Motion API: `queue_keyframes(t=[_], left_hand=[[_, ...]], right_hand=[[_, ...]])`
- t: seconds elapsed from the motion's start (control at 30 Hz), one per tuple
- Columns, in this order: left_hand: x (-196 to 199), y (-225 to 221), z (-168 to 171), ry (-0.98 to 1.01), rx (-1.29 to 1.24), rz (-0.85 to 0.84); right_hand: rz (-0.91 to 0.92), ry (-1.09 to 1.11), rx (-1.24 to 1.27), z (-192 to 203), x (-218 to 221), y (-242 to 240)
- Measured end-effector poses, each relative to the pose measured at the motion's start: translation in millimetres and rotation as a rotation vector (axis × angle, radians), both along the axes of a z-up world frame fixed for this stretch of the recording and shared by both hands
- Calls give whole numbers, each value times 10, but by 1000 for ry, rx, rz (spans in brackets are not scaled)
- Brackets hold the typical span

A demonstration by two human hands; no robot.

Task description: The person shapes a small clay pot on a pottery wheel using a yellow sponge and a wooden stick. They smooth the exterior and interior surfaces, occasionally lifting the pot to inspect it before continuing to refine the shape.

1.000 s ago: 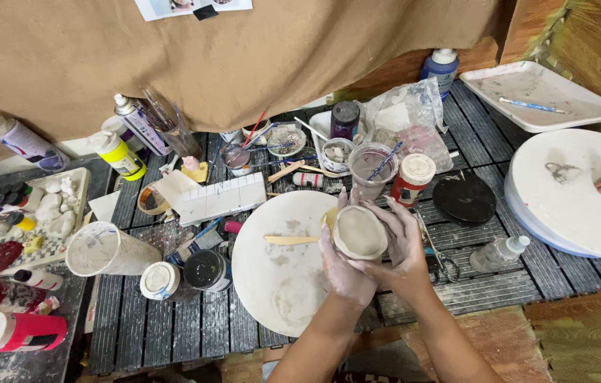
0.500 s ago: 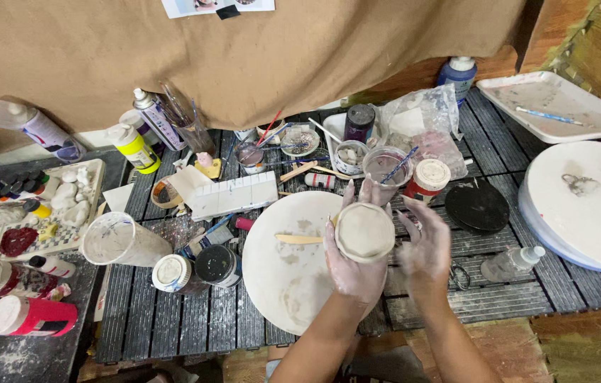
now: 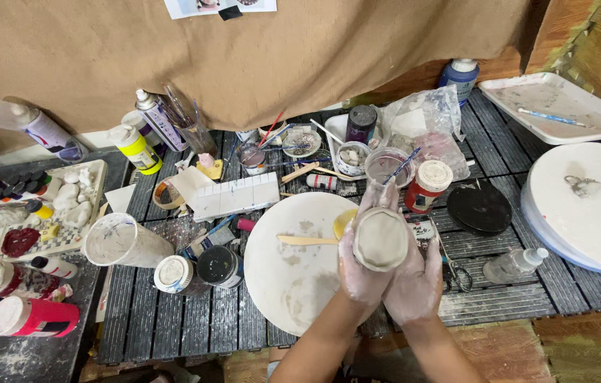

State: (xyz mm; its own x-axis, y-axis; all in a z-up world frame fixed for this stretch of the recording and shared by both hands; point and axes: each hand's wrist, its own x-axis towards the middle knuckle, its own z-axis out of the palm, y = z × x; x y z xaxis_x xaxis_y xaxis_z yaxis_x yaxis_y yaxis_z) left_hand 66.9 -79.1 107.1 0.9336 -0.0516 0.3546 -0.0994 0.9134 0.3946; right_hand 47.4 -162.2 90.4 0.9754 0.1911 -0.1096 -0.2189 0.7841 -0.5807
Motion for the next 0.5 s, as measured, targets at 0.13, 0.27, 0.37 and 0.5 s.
queue_keyframes(t=[0.13, 0.27, 0.37, 0.5], left_hand=[[-40, 123, 34, 9, 385, -6], [19, 147, 31, -85, 645, 38], [-8, 169, -31, -254, 1030, 406], [29, 207, -224, -164, 1287, 621]], right_hand=[[23, 38, 57, 37, -7, 5], [-21, 151, 80, 111, -17, 12], [-18, 166, 57, 193, -19, 11], [-58, 171, 56, 297, -20, -22]])
